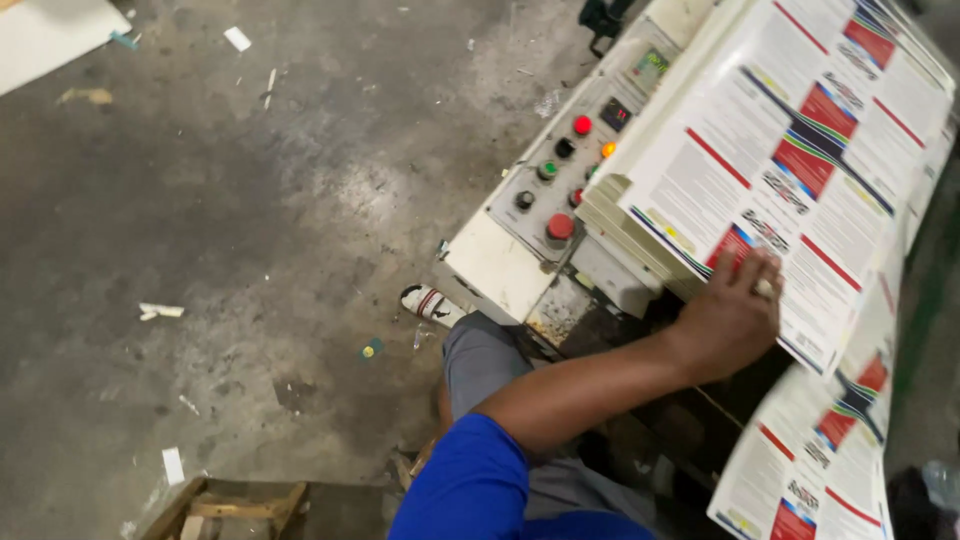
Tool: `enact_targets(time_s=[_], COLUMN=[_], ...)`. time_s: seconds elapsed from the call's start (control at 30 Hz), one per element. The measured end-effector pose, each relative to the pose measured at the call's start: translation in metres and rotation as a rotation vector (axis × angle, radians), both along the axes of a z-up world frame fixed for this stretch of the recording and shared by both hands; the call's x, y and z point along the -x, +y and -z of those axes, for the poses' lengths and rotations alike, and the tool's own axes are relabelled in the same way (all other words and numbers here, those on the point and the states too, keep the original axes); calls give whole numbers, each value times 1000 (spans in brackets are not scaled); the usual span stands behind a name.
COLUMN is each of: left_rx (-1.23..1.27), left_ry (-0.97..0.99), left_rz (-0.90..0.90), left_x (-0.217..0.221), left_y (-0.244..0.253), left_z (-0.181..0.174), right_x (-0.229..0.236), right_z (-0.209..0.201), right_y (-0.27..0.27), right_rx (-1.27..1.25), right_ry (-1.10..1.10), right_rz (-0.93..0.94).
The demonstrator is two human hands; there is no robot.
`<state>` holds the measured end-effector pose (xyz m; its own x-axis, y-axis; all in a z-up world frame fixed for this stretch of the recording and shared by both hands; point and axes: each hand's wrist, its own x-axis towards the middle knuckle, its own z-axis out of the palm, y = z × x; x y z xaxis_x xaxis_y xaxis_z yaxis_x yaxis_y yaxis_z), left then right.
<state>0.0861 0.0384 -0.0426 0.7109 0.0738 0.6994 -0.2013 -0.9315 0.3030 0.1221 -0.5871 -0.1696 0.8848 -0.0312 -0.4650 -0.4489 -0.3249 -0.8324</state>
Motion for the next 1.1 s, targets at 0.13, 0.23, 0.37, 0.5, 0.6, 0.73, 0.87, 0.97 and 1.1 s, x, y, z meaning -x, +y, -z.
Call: enact_targets(time_s=[0.13, 0.23, 0.37, 0.5, 0.6, 0.73, 0.87, 0.97, 1.1], left_rx=[-32, 85, 302, 248, 237, 202, 177, 178, 199], left_ry=[-9, 157, 59, 73, 38, 7, 10, -10, 29], left_rz=[43, 215, 321, 187, 176, 188, 134, 124, 182], left_x=[-12, -31, -18, 34, 58, 75, 88, 99, 107], left_y=[-4, 6, 16, 7, -10, -26, -36, -41, -54], left_z=[5, -1, -11, -46, -48, -31, -26, -29, -24], right_x=[65, 139, 178, 180, 151, 91, 16, -20, -13], right_z=[67, 98, 58, 64, 61, 76, 90, 92, 87], right_y=[-34, -26, 59, 90, 118, 129, 135, 139, 150], right_rx=[-38, -79, -150, -159, -186, -289, -338, -402, -428], right_ry=[5, 16, 28, -43, -83, -134, -141, -97, -62], right_rz=[130, 264, 402, 393, 359, 319, 301, 293, 327])
